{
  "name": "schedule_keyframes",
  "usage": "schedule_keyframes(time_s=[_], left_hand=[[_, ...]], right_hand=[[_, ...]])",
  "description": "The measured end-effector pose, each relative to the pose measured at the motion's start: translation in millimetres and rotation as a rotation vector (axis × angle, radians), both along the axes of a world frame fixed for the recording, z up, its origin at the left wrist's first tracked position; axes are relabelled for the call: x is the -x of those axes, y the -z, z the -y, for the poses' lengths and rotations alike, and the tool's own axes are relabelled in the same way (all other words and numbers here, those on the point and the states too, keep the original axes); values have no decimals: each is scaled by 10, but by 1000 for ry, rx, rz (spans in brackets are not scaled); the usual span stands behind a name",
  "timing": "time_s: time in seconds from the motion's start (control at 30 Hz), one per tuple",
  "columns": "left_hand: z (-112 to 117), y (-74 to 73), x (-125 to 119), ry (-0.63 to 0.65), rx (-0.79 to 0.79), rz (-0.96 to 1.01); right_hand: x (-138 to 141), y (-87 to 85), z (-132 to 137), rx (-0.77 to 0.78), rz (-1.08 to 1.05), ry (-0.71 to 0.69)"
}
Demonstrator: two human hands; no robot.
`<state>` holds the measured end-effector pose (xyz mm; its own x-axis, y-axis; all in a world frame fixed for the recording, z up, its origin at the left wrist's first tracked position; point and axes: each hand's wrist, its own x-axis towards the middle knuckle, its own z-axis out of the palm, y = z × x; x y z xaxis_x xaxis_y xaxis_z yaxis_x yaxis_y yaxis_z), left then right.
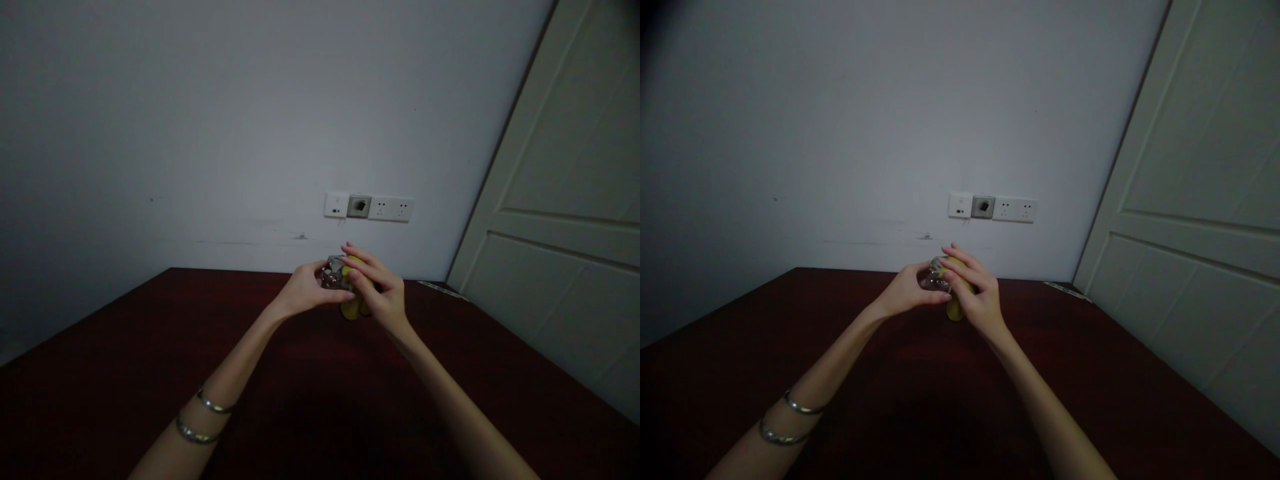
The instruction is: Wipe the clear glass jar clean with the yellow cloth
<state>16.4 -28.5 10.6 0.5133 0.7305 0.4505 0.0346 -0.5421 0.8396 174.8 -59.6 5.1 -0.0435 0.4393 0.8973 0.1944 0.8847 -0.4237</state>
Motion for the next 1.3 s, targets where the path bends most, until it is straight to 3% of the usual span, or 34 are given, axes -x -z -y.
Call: schedule_keyframes(time_s=[0.17,0.37,0.63,0.87,0.97,1.13,1.3], left_hand=[[14,19,11,-148,-153,-157],[-17,45,27,-299,-227,-269],[50,5,11,-296,-233,-285],[12,24,28,-321,-243,-291],[31,8,33,-274,-246,-270],[93,-62,62,-200,-266,-258],[75,-53,65,-167,-244,-251]], right_hand=[[-37,-9,-60,131,6,63],[-22,22,2,-74,345,48],[-71,6,-83,52,209,97],[-9,43,-13,-113,360,59],[-7,40,-18,-88,262,75],[14,9,-58,77,-17,94],[17,16,-69,173,-127,19]])
